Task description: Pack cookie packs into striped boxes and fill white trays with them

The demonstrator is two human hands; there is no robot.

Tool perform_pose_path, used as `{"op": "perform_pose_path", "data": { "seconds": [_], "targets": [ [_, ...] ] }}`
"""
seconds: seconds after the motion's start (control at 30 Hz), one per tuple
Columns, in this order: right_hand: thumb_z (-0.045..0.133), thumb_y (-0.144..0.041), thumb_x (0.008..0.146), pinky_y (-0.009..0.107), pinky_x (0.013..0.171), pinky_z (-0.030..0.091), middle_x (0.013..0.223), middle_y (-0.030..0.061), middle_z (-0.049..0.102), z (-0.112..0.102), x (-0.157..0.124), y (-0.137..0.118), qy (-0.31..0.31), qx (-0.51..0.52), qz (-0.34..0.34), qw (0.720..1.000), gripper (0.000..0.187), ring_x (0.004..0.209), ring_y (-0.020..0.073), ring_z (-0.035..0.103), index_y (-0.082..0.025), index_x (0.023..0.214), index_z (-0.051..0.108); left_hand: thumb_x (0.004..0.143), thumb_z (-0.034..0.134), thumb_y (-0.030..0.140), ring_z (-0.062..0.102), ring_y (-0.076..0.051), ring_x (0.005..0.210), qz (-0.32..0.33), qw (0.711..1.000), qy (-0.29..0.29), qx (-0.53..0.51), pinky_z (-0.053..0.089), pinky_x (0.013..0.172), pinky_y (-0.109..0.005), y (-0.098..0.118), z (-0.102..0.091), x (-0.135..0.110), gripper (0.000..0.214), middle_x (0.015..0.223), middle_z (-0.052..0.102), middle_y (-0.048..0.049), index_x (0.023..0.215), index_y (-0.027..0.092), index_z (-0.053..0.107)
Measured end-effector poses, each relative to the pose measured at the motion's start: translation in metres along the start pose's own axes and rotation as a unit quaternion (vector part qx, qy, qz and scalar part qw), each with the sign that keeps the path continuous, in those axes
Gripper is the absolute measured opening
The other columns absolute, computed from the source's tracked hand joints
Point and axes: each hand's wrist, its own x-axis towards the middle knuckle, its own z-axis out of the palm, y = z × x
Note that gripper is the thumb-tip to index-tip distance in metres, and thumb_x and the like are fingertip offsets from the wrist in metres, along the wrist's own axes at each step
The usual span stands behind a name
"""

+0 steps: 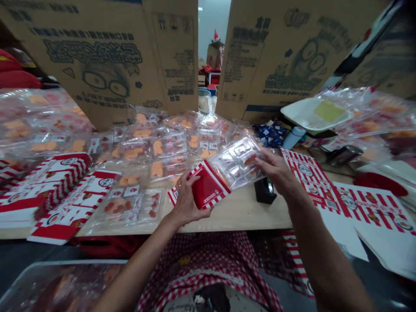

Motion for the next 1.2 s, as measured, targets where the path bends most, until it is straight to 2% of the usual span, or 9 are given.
{"op": "perform_pose_path", "data": {
  "seconds": [0.07, 0.2, 0.37, 0.5, 0.67, 0.83, 0.9, 1.03, 1.2],
  "targets": [
    [0.052, -0.044, 0.099, 0.045, 0.083, 0.058, 0.126, 0.0073, 0.069, -0.012, 0.006, -0.04, -0.009, 0.061, -0.073, 0.995, 0.051, 0.1, 0.0291, 0.068, -0.03, 0.148, 0.052, 0.057, 0.084, 0.047, 0.027, -0.045, 0.147, 0.016, 0.997, 0.067, -0.019, 0.031, 0.116, -0.063, 0.002, 0.009, 0.009, 0.113, 0.152, 0.022, -0.0184, 0.146, 0.029, 0.017],
    [0.052, -0.033, 0.099, 0.046, 0.095, 0.054, 0.132, 0.0062, 0.067, -0.011, 0.013, -0.098, -0.035, -0.03, -0.219, 0.975, 0.051, 0.112, 0.0289, 0.065, -0.029, 0.15, 0.053, 0.059, 0.085, 0.057, 0.025, -0.044, 0.148, -0.019, 0.984, 0.171, -0.043, 0.031, 0.118, -0.061, -0.002, 0.034, 0.009, 0.126, 0.152, 0.018, -0.0208, 0.15, 0.027, 0.004],
    [0.046, -0.015, 0.098, 0.04, 0.091, 0.053, 0.119, 0.0071, 0.068, 0.029, 0.026, -0.084, -0.167, -0.11, -0.331, 0.922, 0.054, 0.1, 0.0221, 0.064, -0.03, 0.15, 0.052, 0.066, 0.083, 0.065, 0.032, -0.04, 0.148, -0.107, 0.975, 0.121, -0.152, 0.033, 0.119, -0.058, -0.008, 0.026, -0.005, 0.13, 0.155, 0.025, -0.0225, 0.155, 0.024, -0.003],
    [0.055, -0.016, 0.096, 0.056, 0.108, 0.039, 0.146, 0.0104, 0.051, 0.054, 0.023, -0.066, -0.141, -0.216, -0.366, 0.894, 0.051, 0.131, 0.0333, 0.048, -0.035, 0.143, 0.059, 0.085, 0.065, 0.061, 0.045, -0.032, 0.141, -0.13, 0.927, 0.08, -0.344, 0.039, 0.116, -0.047, -0.007, -0.009, 0.008, 0.092, 0.151, 0.045, -0.0163, 0.156, 0.023, 0.021],
    [0.055, -0.03, 0.1, 0.062, 0.116, 0.025, 0.165, 0.0071, 0.035, 0.061, 0.013, -0.071, -0.152, -0.266, -0.356, 0.883, 0.045, 0.149, 0.0382, 0.03, -0.033, 0.145, 0.056, 0.096, 0.05, 0.058, 0.06, -0.025, 0.112, -0.168, 0.902, 0.098, -0.386, 0.046, 0.101, -0.037, -0.001, -0.025, 0.039, 0.048, 0.119, 0.066, -0.0084, 0.122, 0.019, 0.061],
    [0.053, -0.023, 0.097, 0.056, 0.114, 0.033, 0.157, 0.0101, 0.046, 0.063, 0.002, -0.054, -0.04, -0.195, -0.33, 0.923, 0.036, 0.14, 0.0336, 0.044, -0.026, 0.13, 0.065, 0.093, 0.057, 0.05, 0.052, -0.016, 0.074, -0.242, 0.889, 0.14, -0.363, 0.043, 0.072, -0.027, 0.009, -0.022, 0.059, 0.032, 0.079, 0.057, 0.0012, 0.083, 0.02, 0.056],
    [0.052, -0.022, 0.097, 0.057, 0.114, 0.034, 0.152, 0.0117, 0.05, 0.067, -0.004, -0.041, 0.002, -0.174, -0.297, 0.939, 0.029, 0.138, 0.0341, 0.046, -0.025, 0.12, 0.07, 0.087, 0.061, 0.041, 0.046, -0.014, 0.068, -0.262, 0.88, 0.157, -0.364, 0.039, 0.066, -0.025, 0.011, -0.02, 0.061, 0.024, 0.072, 0.051, 0.0034, 0.078, 0.02, 0.052],
    [0.053, -0.024, 0.095, 0.053, 0.111, 0.041, 0.152, 0.0133, 0.047, 0.082, -0.013, -0.014, -0.032, -0.079, -0.226, 0.97, 0.028, 0.138, 0.0324, 0.047, -0.023, 0.119, 0.067, 0.075, 0.06, 0.024, 0.045, -0.013, 0.065, -0.309, 0.842, 0.175, -0.405, 0.036, 0.061, -0.023, 0.014, -0.006, 0.049, 0.012, 0.072, 0.05, 0.0046, 0.083, 0.021, 0.051],
    [0.054, -0.035, 0.094, 0.043, 0.082, 0.056, 0.122, 0.0132, 0.062, 0.1, -0.033, -0.004, 0.051, 0.076, -0.016, 0.996, 0.042, 0.105, 0.0283, 0.064, -0.02, 0.133, 0.056, 0.08, 0.057, 0.021, 0.044, -0.011, 0.062, -0.318, 0.827, 0.241, -0.397, 0.036, 0.057, -0.021, 0.028, 0.008, 0.03, 0.011, 0.072, 0.05, 0.0048, 0.091, 0.02, 0.054]
  ]
}}
